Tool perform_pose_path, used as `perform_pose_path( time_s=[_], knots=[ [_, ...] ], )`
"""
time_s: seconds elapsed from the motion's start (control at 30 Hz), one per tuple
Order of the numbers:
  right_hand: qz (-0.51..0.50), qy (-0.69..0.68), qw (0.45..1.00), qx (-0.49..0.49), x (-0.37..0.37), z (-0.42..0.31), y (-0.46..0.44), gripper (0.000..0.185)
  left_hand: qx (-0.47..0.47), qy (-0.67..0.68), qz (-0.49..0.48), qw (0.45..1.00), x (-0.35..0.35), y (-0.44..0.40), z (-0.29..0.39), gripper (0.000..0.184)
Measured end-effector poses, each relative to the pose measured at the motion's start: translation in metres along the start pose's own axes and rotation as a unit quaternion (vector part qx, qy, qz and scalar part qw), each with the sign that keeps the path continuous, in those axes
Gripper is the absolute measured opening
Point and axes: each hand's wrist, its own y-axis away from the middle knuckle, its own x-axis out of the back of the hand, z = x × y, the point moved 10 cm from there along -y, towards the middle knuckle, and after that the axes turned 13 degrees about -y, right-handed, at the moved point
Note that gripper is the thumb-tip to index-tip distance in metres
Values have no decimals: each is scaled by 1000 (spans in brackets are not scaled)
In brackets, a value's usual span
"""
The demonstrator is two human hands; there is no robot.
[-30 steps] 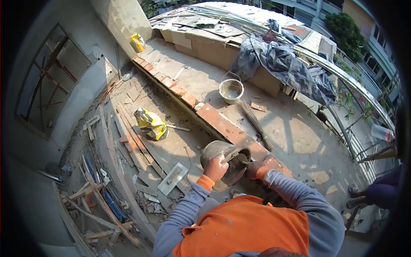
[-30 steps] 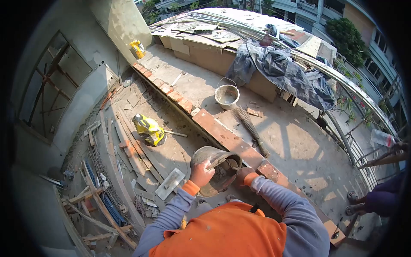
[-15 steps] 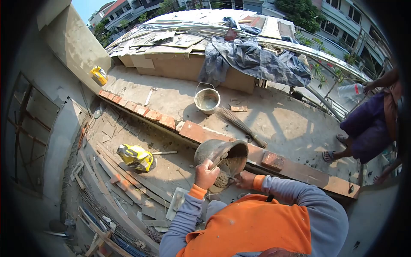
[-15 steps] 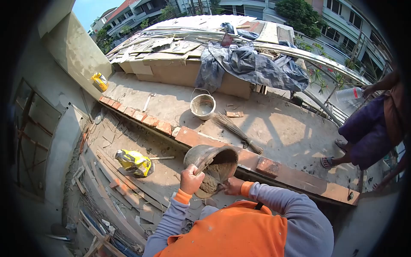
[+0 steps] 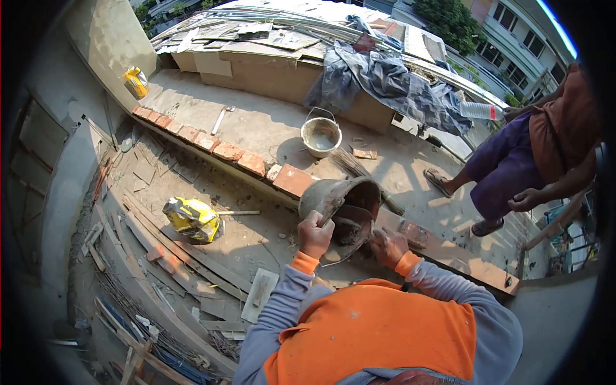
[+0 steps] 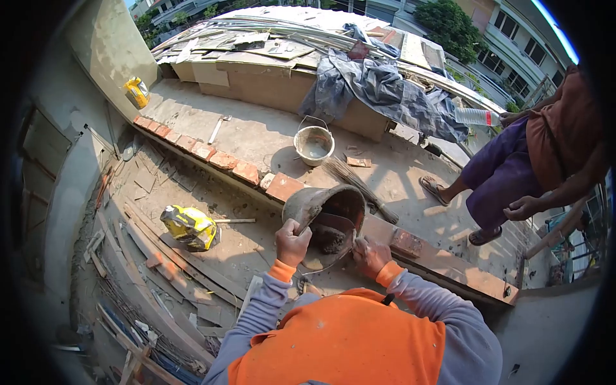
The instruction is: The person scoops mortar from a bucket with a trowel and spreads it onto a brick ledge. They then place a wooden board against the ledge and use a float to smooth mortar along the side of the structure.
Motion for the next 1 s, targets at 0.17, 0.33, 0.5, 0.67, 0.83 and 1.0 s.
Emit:
perform_pose_path(
  time_s=[0.17, 0.33, 0.5, 0.67, 0.83, 1.0],
  knots=[
    [-234, -182, 928, -224, -69, 18, -14, 34, -38, -2, 14, 999, 9, -2, -18, 20],
    [-193, 70, 979, 17, -66, 20, -54, 26, -43, -28, 50, 997, 42, 2, -42, 20],
    [-235, 141, 962, -20, -87, -12, -74, 19, -52, -8, 60, 997, 63, 9, -54, 20],
    [-301, 52, 951, 38, -143, -54, -76, 20, 7, -20, 25, 999, 87, 12, -78, 16],
    [-351, -105, 926, 86, -169, -100, -78, 29, 40, -28, 72, 996, 132, 16, -86, 20],
    [-348, -196, 911, 101, -170, -128, -95, 38, 89, -32, 136, 986, 166, 16, -107, 26]
  ],
)
